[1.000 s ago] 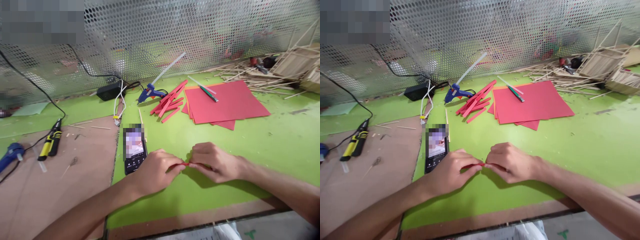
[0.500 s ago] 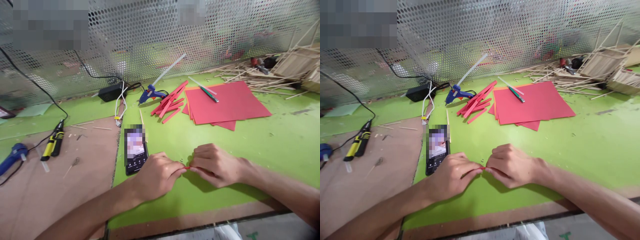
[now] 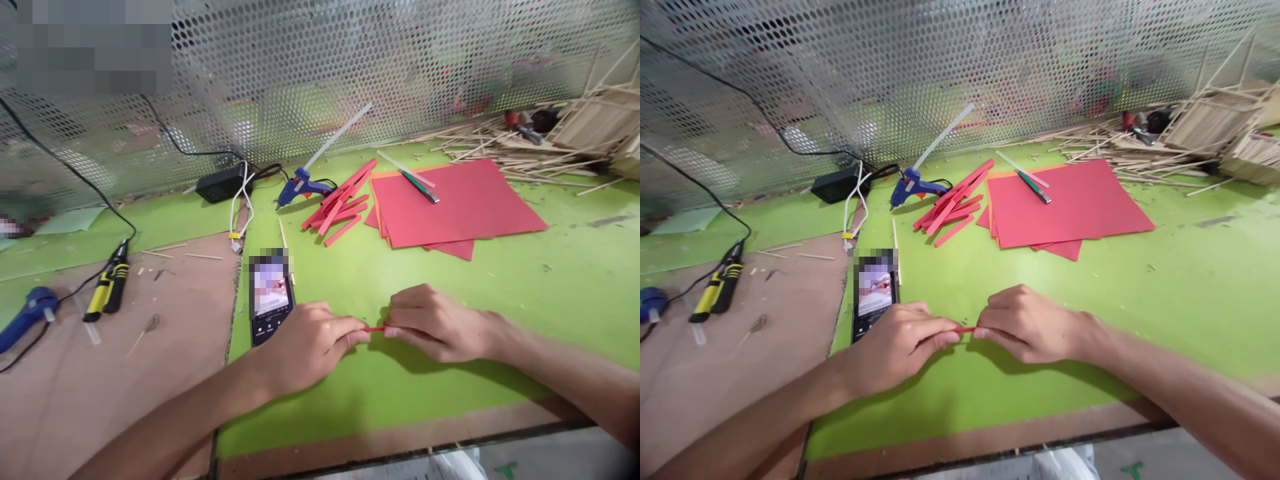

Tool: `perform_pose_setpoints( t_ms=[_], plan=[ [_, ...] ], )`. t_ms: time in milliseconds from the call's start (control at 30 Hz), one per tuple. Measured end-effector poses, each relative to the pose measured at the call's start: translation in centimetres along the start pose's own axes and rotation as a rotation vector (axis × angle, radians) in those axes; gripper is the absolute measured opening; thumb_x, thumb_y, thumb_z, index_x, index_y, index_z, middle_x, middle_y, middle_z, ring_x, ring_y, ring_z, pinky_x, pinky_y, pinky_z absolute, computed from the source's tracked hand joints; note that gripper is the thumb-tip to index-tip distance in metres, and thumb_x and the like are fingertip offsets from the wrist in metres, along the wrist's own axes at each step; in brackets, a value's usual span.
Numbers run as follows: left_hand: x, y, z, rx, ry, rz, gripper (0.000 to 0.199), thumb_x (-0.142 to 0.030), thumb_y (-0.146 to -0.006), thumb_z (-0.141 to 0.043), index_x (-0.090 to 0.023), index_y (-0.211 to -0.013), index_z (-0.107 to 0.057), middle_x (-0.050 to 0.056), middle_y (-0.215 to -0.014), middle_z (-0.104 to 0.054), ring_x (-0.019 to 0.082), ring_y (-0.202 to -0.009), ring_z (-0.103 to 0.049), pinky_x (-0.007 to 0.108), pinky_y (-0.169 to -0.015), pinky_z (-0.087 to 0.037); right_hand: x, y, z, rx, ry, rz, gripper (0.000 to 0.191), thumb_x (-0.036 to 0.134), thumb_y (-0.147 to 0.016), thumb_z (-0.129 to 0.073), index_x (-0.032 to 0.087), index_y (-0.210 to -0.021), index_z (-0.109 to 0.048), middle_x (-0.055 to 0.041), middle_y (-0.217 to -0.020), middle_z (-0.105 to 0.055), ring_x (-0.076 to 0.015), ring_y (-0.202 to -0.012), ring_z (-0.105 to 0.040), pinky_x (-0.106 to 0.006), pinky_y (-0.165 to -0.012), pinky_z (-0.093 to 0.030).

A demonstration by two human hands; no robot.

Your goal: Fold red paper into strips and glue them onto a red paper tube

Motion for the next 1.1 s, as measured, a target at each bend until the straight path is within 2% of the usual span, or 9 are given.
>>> perform_pose_setpoints(
  t_ms=[133,300,533,667,767,1100],
  plan=[
    [0.3,-0.3,0.5,0.003,0.051,0.058,0.025,-0.033,-0.111,-0.056,-0.024,-0.105,-0.079,-0.003,-0.078,-0.079,0.014,-0.066,-0.07,0.026,-0.068,-0.05,-0.6,0.1,0.3,0.009,-0.078,-0.042,0.032,0.025,-0.113,-0.048,0.016,-0.088,-0.066,-0.0016,-0.069,-0.059,-0.0153,-0.063,-0.048,-0.031,-0.062,-0.033],
    [0.5,-0.3,0.0,0.049,0.133,0.077,0.024,-0.029,-0.111,-0.054,-0.023,-0.11,-0.077,-0.004,-0.074,-0.076,0.012,-0.065,-0.07,0.024,-0.068,-0.05,-0.8,0.2,0.4,0.014,-0.147,-0.063,0.033,0.025,-0.112,-0.049,0.015,-0.087,-0.067,-0.0015,-0.068,-0.058,-0.0143,-0.063,-0.048,-0.03,-0.062,-0.033],
    [1.3,0.1,-0.2,0.049,0.249,0.142,0.028,-0.027,-0.113,-0.046,-0.018,-0.116,-0.073,0.001,-0.094,-0.082,0.009,-0.061,-0.072,0.021,-0.064,-0.053,-1.7,0.8,1.5,-0.001,-0.163,-0.101,0.03,0.027,-0.113,-0.05,0.014,-0.096,-0.071,-0.0025,-0.072,-0.063,-0.0123,-0.063,-0.054,-0.027,-0.062,-0.036],
    [1.3,-0.1,0.1,0.012,0.174,0.105,0.032,-0.031,-0.114,-0.046,-0.018,-0.124,-0.073,0.002,-0.086,-0.08,0.013,-0.067,-0.073,0.023,-0.067,-0.054,-2.4,0.8,1.7,-0.004,-0.216,-0.154,0.033,0.032,-0.112,-0.053,0.015,-0.091,-0.071,-0.0021,-0.072,-0.063,-0.0122,-0.065,-0.056,-0.025,-0.063,-0.039],
    [1.4,-0.1,0.0,0.016,0.177,0.11,0.035,-0.029,-0.114,-0.043,-0.016,-0.131,-0.07,0.003,-0.088,-0.08,0.012,-0.065,-0.072,0.023,-0.067,-0.054,-2.7,0.9,1.7,-0.009,-0.272,-0.178,0.034,0.032,-0.112,-0.053,0.016,-0.088,-0.069,-0.002,-0.07,-0.062,-0.0126,-0.066,-0.056,-0.025,-0.064,-0.04],
    [1.4,-0.1,-0.1,0.029,0.184,0.131,0.038,-0.032,-0.115,-0.041,-0.016,-0.131,-0.071,0.003,-0.088,-0.081,0.012,-0.063,-0.072,0.023,-0.066,-0.056,-3.2,1.2,1.6,-0.002,-0.323,-0.257,0.036,0.032,-0.111,-0.056,0.016,-0.082,-0.07,0.0001,-0.066,-0.062,-0.0105,-0.061,-0.056,-0.024,-0.061,-0.04]
  ],
)
Point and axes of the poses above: each hand's wrist, its own y-axis away from the middle knuckle, its own z-axis out of the back of the hand, x = y × z, the point moved 6 cm from there along -y, towards the middle knuckle
